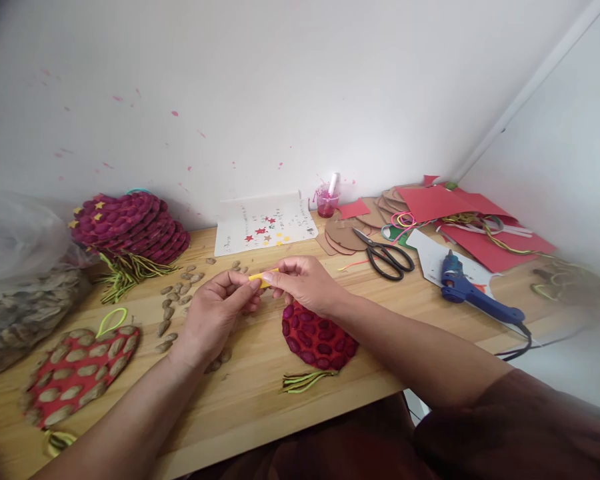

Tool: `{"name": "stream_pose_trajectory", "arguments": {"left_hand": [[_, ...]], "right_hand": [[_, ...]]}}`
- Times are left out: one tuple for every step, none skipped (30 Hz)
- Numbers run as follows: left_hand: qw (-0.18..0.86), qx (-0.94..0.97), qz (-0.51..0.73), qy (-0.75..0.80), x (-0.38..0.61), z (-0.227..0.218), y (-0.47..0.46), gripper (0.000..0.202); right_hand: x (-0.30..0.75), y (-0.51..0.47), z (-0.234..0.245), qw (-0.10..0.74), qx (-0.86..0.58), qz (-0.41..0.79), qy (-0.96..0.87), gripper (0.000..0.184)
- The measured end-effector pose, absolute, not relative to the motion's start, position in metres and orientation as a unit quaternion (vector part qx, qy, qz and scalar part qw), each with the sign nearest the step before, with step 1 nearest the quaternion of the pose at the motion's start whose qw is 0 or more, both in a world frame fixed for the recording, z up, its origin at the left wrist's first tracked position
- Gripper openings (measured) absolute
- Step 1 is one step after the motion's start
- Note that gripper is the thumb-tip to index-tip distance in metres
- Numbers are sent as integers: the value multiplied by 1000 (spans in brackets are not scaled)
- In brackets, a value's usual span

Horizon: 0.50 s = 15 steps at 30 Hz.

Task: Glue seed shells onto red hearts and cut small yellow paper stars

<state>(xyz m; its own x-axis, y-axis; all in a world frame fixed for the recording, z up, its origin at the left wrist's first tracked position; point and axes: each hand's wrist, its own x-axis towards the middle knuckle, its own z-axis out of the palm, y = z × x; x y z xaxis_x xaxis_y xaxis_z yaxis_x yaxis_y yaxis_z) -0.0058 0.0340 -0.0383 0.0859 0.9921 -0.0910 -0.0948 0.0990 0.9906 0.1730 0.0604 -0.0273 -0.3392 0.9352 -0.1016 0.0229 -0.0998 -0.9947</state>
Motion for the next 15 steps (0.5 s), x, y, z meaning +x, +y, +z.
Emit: {"name": "stream_pose_trajectory", "arguments": {"left_hand": [[572, 469, 479, 472, -6, -38, 34, 29], [578, 468, 479, 466, -5, -37, 34, 28], [583, 468, 480, 458, -5, -36, 33, 29], [587, 469, 480, 453, -4, -36, 33, 32], [587, 471, 480, 451, -4, -36, 33, 35], [582, 475, 481, 452, -3, -36, 33, 36], [573, 483, 481, 456, -3, -36, 33, 35], [561, 491, 482, 460, -3, -37, 33, 32], [550, 500, 481, 465, -4, -38, 32, 29], [541, 507, 479, 470, -4, -38, 32, 27], [536, 511, 475, 475, -5, -39, 32, 27], [534, 510, 472, 482, -5, -39, 32, 27], [534, 506, 467, 490, -6, -39, 33, 28], [536, 502, 462, 497, -7, -38, 33, 29], [537, 498, 458, 504, -7, -38, 33, 31]], "right_hand": [[173, 60, -27, 373, -443, 588, -565, 27], [173, 59, -27, 369, -452, 575, -574, 28], [172, 57, -27, 365, -459, 565, -580, 28], [171, 56, -26, 360, -463, 561, -584, 29], [171, 55, -25, 356, -464, 561, -586, 29], [170, 53, -24, 352, -465, 564, -585, 29], [169, 52, -23, 347, -466, 567, -583, 30], [168, 52, -22, 344, -468, 569, -581, 32], [167, 51, -22, 341, -471, 571, -580, 35], [167, 51, -21, 337, -471, 572, -581, 38], [167, 51, -21, 334, -470, 572, -584, 41], [168, 51, -21, 334, -467, 571, -586, 43], [168, 52, -21, 339, -464, 567, -590, 45], [169, 53, -21, 349, -462, 560, -593, 45], [171, 53, -20, 363, -460, 550, -595, 45]]}}
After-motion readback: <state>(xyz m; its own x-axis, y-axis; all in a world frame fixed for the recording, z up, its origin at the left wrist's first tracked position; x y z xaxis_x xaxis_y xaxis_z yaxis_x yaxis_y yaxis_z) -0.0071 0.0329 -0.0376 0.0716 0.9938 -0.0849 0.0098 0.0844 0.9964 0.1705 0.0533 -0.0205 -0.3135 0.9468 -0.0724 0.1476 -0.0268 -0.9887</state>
